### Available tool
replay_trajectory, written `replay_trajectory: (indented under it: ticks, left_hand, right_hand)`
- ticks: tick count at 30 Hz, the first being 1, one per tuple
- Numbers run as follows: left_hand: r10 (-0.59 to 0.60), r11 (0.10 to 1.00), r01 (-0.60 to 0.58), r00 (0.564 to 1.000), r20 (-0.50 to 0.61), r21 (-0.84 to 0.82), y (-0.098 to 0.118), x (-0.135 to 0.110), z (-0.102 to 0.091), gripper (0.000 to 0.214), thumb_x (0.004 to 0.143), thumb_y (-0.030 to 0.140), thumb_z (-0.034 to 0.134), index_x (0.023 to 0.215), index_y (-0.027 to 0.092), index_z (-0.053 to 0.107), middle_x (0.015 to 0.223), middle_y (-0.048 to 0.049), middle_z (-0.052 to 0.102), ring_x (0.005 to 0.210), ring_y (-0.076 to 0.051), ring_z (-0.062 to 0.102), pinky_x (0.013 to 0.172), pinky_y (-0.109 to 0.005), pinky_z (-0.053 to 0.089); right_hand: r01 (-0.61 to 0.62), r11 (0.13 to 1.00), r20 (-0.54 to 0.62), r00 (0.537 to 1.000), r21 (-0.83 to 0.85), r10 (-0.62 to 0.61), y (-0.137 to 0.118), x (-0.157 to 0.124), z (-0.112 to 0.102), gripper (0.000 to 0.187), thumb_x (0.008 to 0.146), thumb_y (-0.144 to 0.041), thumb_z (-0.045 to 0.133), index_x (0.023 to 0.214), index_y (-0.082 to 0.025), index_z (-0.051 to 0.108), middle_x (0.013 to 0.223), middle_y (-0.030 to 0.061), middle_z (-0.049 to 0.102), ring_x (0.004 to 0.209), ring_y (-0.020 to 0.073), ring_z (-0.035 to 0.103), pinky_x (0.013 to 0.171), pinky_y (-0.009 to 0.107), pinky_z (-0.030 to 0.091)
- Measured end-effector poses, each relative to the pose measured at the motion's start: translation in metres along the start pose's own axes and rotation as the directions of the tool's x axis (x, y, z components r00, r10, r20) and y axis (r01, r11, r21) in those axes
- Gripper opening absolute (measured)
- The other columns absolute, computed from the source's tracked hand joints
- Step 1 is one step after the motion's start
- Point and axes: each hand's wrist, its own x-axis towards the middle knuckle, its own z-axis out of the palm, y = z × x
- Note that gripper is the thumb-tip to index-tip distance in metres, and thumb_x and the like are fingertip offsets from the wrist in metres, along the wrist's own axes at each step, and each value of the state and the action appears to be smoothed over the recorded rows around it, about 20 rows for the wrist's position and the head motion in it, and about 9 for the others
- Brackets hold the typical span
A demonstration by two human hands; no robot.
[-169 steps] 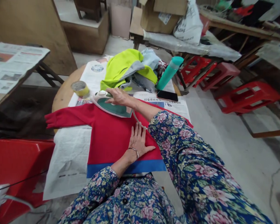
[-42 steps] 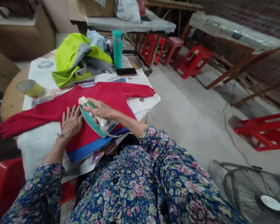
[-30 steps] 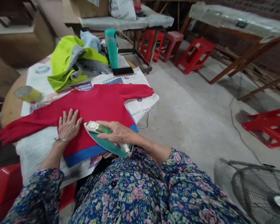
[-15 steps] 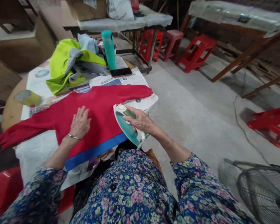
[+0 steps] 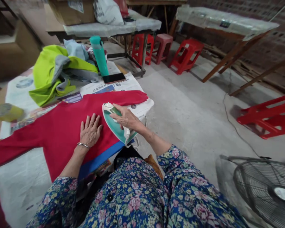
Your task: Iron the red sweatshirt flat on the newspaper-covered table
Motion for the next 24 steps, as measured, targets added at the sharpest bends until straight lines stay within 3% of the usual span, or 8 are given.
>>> replay_trajectory:
  ticks: [7,11,15,19,24]
  left_hand:
    - [-0.014,1.0,0.014,1.0,0.007,0.005,0.009,-0.001,-0.004,0.065,0.111,0.041,0.044,0.171,0.024,0.061,0.182,-0.0138,0.048,0.174,-0.04,0.039,0.141,-0.072,0.026]
    - [-0.01,1.0,0.01,1.0,-0.007,0.007,0.009,-0.001,-0.002,0.064,0.111,0.044,0.046,0.17,0.026,0.061,0.183,-0.0133,0.049,0.173,-0.039,0.04,0.141,-0.07,0.026]
    - [0.007,1.0,-0.007,1.0,-0.012,0.025,0.009,-0.002,-0.002,0.068,0.11,0.051,0.05,0.171,0.024,0.06,0.183,-0.015,0.047,0.173,-0.041,0.039,0.141,-0.071,0.025]
    - [0.027,0.998,-0.028,1.0,0.006,0.058,0.01,-0.004,-0.005,0.085,0.104,0.068,0.06,0.175,0.021,0.055,0.185,-0.0184,0.042,0.174,-0.045,0.036,0.141,-0.071,0.025]
    - [0.013,0.995,-0.017,0.999,0.042,0.101,0.011,-0.004,-0.009,0.098,0.098,0.077,0.066,0.176,0.019,0.051,0.187,-0.0209,0.037,0.175,-0.047,0.032,0.141,-0.071,0.025]
  right_hand:
    - [-0.04,0.994,-0.124,0.991,0.101,0.053,0.011,0.004,-0.027,0.055,0.104,-0.042,0.071,0.153,-0.019,0.069,0.072,-0.0048,0.056,0.049,0.0143,0.059,0.047,0.026,0.052]
    - [-0.098,0.994,-0.228,0.968,0.052,0.107,0.021,-0.003,-0.039,0.059,0.104,-0.04,0.069,0.159,-0.021,0.063,0.073,-0.0033,0.059,0.048,0.0155,0.059,0.045,0.027,0.05]
    - [-0.072,0.997,-0.301,0.952,-0.033,0.059,0.013,-0.001,-0.042,0.048,0.107,-0.034,0.066,0.151,-0.017,0.065,0.073,-0.0021,0.06,0.047,0.0138,0.058,0.044,0.025,0.046]
    - [-0.011,0.996,-0.27,0.963,-0.093,-0.015,-0.008,0.02,-0.032,0.042,0.107,-0.034,0.068,0.145,-0.018,0.065,0.072,-0.0039,0.058,0.049,0.0131,0.06,0.046,0.023,0.046]
    - [0.003,0.996,-0.155,0.988,-0.09,-0.017,-0.03,0.058,-0.01,0.029,0.111,-0.029,0.063,0.138,-0.02,0.066,0.077,-0.0038,0.06,0.053,0.0131,0.061,0.052,0.023,0.05]
